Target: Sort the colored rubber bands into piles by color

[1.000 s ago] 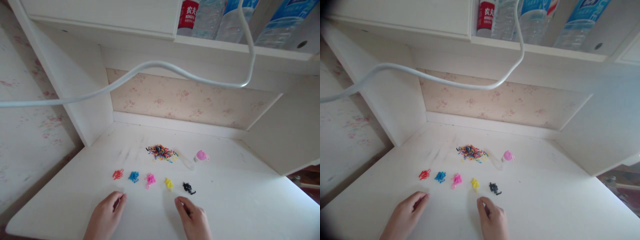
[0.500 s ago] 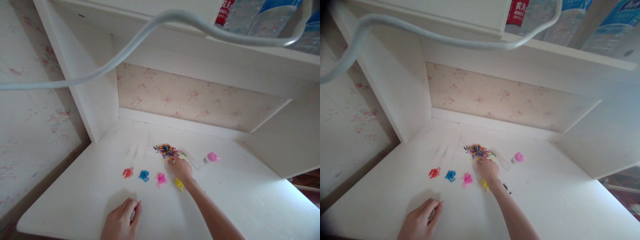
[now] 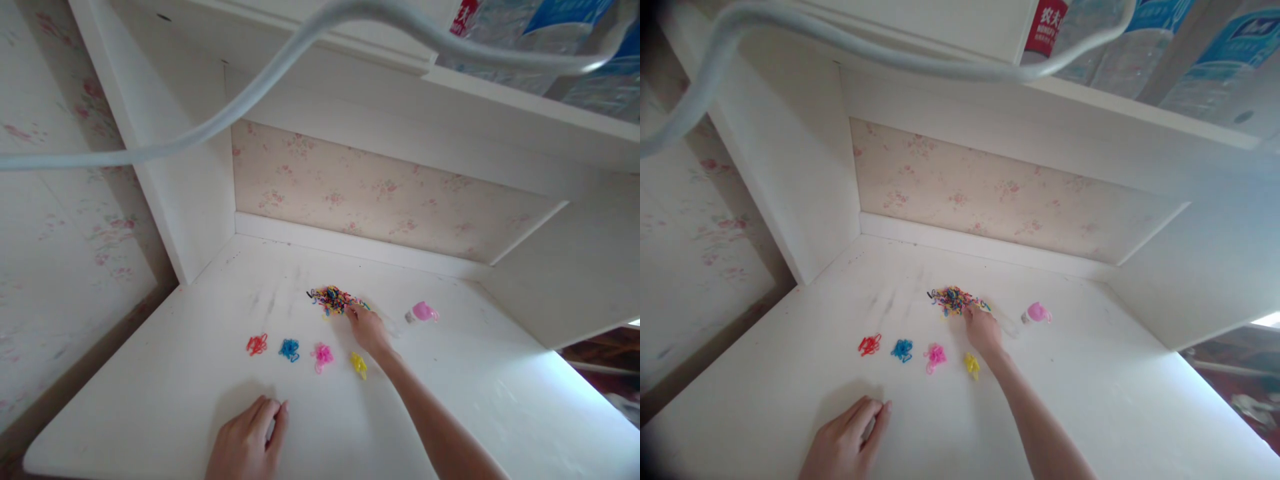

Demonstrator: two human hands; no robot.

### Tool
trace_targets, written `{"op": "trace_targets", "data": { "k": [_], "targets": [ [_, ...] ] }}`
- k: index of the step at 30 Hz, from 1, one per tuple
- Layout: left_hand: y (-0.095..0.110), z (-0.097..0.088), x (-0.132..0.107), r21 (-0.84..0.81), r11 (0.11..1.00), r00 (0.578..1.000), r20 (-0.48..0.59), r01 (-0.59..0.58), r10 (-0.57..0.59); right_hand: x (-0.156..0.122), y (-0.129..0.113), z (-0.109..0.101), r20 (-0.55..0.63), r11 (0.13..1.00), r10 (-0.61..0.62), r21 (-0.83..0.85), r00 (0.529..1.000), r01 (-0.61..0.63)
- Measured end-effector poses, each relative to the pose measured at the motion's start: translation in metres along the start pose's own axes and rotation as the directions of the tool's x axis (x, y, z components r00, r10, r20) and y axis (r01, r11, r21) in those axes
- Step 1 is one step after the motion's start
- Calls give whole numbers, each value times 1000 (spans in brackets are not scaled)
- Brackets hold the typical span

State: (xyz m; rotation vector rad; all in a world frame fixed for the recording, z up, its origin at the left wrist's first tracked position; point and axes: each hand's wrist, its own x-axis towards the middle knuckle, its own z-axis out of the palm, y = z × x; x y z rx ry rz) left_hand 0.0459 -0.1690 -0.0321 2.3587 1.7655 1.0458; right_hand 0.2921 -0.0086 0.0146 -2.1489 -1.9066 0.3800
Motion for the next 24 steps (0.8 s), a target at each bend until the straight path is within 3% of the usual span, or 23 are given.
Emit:
{"op": "trace_targets", "data": {
  "k": [6,10,14,20,24],
  "targets": [
    [2,-4,0,-15,999,996,81,37,-36,0,9,-10,26,963,44,264,999,-50],
    [3,-3,-1,-13,999,996,77,39,-38,-23,3,-16,-36,935,33,355,999,-18],
    [2,-2,-2,-9,999,997,65,32,-31,-58,-11,-12,-31,940,-54,336,998,62],
    [1,-1,-1,-13,1000,997,68,28,-27,-80,-29,-5,52,985,-143,103,988,137],
    [-1,2,-1,-33,999,1000,20,-14,14,-90,-22,-10,-27,962,-109,247,994,113]
  ]
}}
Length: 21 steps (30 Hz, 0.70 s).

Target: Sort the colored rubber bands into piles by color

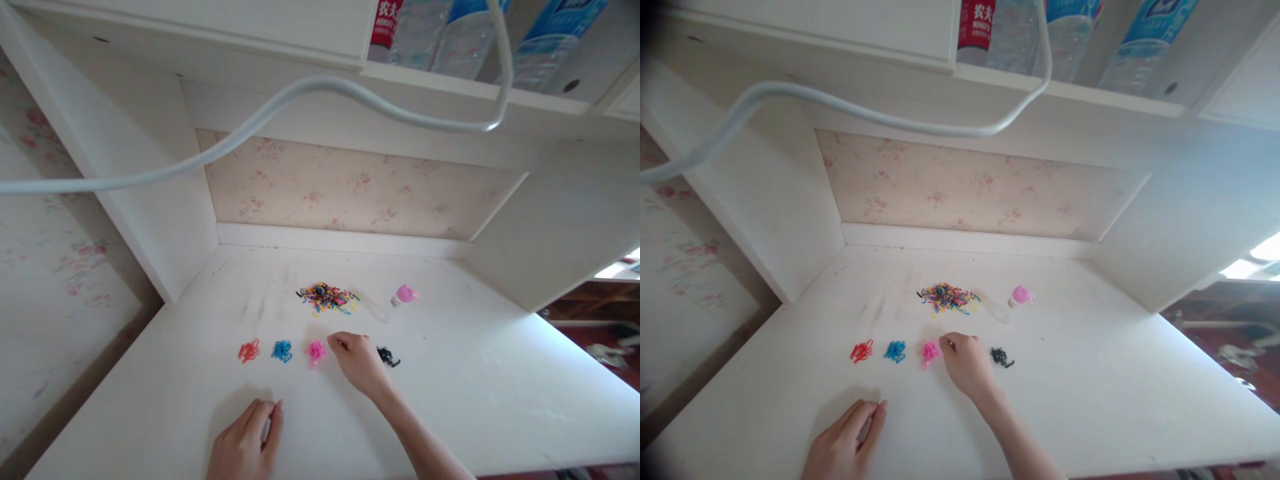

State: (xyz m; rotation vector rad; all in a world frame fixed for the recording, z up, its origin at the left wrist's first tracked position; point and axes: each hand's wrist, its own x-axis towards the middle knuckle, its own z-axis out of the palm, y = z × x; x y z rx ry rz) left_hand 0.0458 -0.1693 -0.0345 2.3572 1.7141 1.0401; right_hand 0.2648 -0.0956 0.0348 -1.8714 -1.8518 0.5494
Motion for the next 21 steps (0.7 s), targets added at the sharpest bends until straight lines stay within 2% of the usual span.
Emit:
{"op": "trace_targets", "data": {
  "k": [3,6,9,12,14,17,19,21],
  "targets": [
    [0,0,1,4,1000,1000,-4,-14,14,-23,18,-5,-88,984,59,171,994,-43],
    [2,-2,2,34,999,1000,-6,-22,23,-52,49,-7,-104,946,191,285,976,-154],
    [4,-2,3,41,998,999,-15,-51,51,-76,84,-11,-124,896,334,349,934,-274],
    [3,0,3,21,999,999,29,-32,32,-88,111,-17,-153,855,432,382,889,-350],
    [2,0,5,-13,999,997,70,40,-39,-90,119,-20,-161,843,458,390,874,-370],
    [5,-5,18,-86,977,970,164,194,-178,-88,120,-19,-147,843,442,404,885,-354],
    [13,-10,36,-98,958,940,246,269,-238,-87,118,-18,-135,849,415,412,900,-329],
    [24,-14,60,-93,961,926,306,260,-221,-86,116,-17,-124,855,389,418,913,-307]
  ]
}}
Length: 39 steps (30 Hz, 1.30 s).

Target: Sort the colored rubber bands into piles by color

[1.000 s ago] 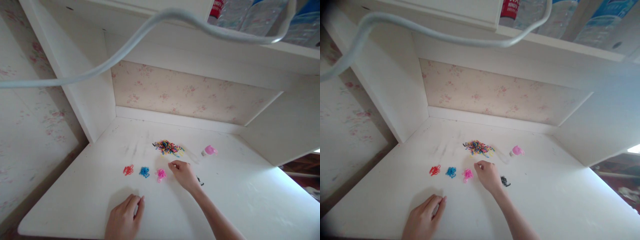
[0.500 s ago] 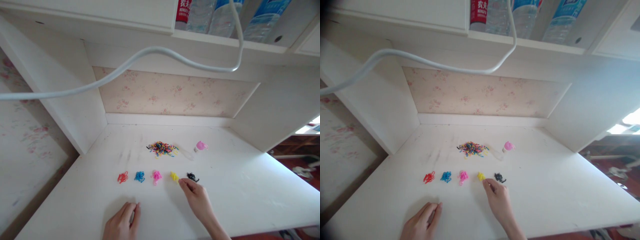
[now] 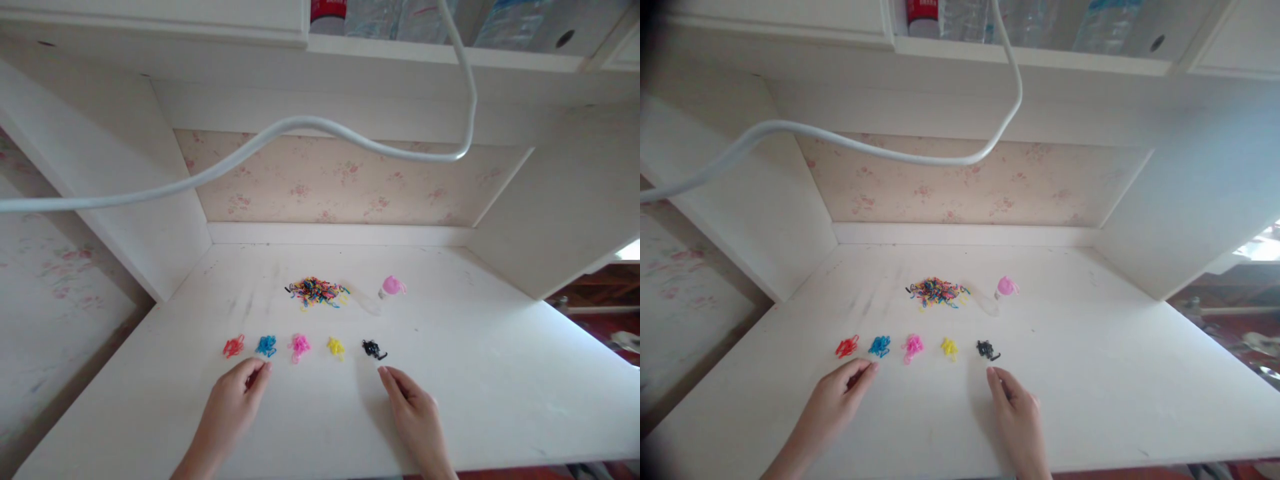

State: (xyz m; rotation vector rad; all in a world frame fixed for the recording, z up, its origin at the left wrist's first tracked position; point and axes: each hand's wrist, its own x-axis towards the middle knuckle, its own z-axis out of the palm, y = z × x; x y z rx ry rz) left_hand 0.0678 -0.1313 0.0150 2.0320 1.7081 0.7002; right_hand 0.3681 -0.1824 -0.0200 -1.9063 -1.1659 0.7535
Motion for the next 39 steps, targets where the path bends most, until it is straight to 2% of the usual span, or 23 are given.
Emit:
{"op": "trace_targets", "data": {
  "k": [4,8,10,15,19,25,28,30,34,39],
  "targets": [
    [34,-1,51,82,996,996,87,-36,29,-1,1,-3,33,1000,-18,14,999,18],
    [50,18,100,367,930,990,136,-8,-45,0,2,-6,28,1000,-9,22,1000,8],
    [53,29,116,428,904,989,143,-18,-48,0,3,-6,28,999,-12,32,1000,11],
    [57,46,137,477,878,986,158,-37,-44,0,5,-5,38,998,-28,49,999,26],
    [58,49,140,493,869,987,153,-39,-42,1,5,-6,39,996,-50,77,998,47],
    [59,32,131,474,880,994,100,-11,-42,1,7,-7,46,993,-64,105,997,58],
    [67,23,109,395,918,996,84,-37,4,2,8,-6,42,994,-59,98,997,55],
    [75,23,87,251,965,997,48,-72,62,3,8,-5,40,994,-65,90,997,61],
    [91,40,39,121,981,989,26,-151,149,3,6,-4,24,994,-81,78,996,79],
    [97,71,5,209,963,986,53,-167,160,0,1,-5,21,990,-94,106,995,91]
  ]
}}
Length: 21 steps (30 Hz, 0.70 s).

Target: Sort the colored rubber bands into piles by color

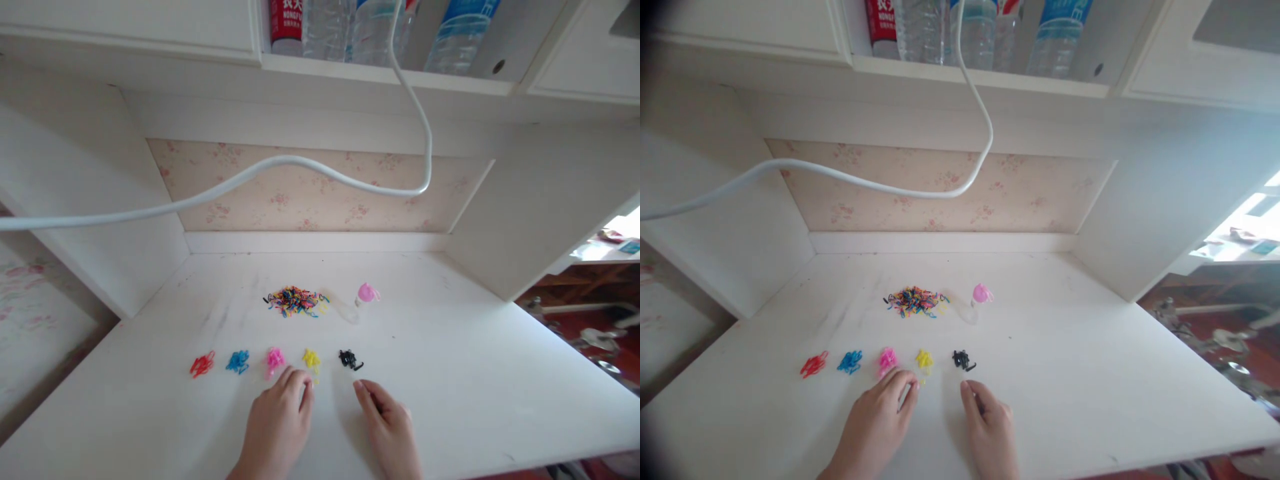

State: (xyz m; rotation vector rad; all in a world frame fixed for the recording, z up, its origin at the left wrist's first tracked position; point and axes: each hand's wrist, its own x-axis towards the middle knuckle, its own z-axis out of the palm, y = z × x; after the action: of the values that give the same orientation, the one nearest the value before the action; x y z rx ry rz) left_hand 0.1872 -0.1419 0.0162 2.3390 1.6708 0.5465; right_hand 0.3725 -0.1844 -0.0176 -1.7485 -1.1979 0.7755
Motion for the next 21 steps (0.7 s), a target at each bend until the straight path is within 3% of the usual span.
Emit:
{"op": "trace_targets", "data": {
  "k": [4,8,21],
  "targets": [
    [2,15,-9,67,996,999,10,-53,52,0,-2,0,0,1000,-10,7,1000,10],
    [0,19,-10,107,992,997,-20,-68,70,0,-3,-1,-5,1000,-15,-24,1000,14],
    [4,20,23,129,990,996,-86,50,-39,0,1,-1,-1,999,21,-27,1000,-21]
  ]
}}
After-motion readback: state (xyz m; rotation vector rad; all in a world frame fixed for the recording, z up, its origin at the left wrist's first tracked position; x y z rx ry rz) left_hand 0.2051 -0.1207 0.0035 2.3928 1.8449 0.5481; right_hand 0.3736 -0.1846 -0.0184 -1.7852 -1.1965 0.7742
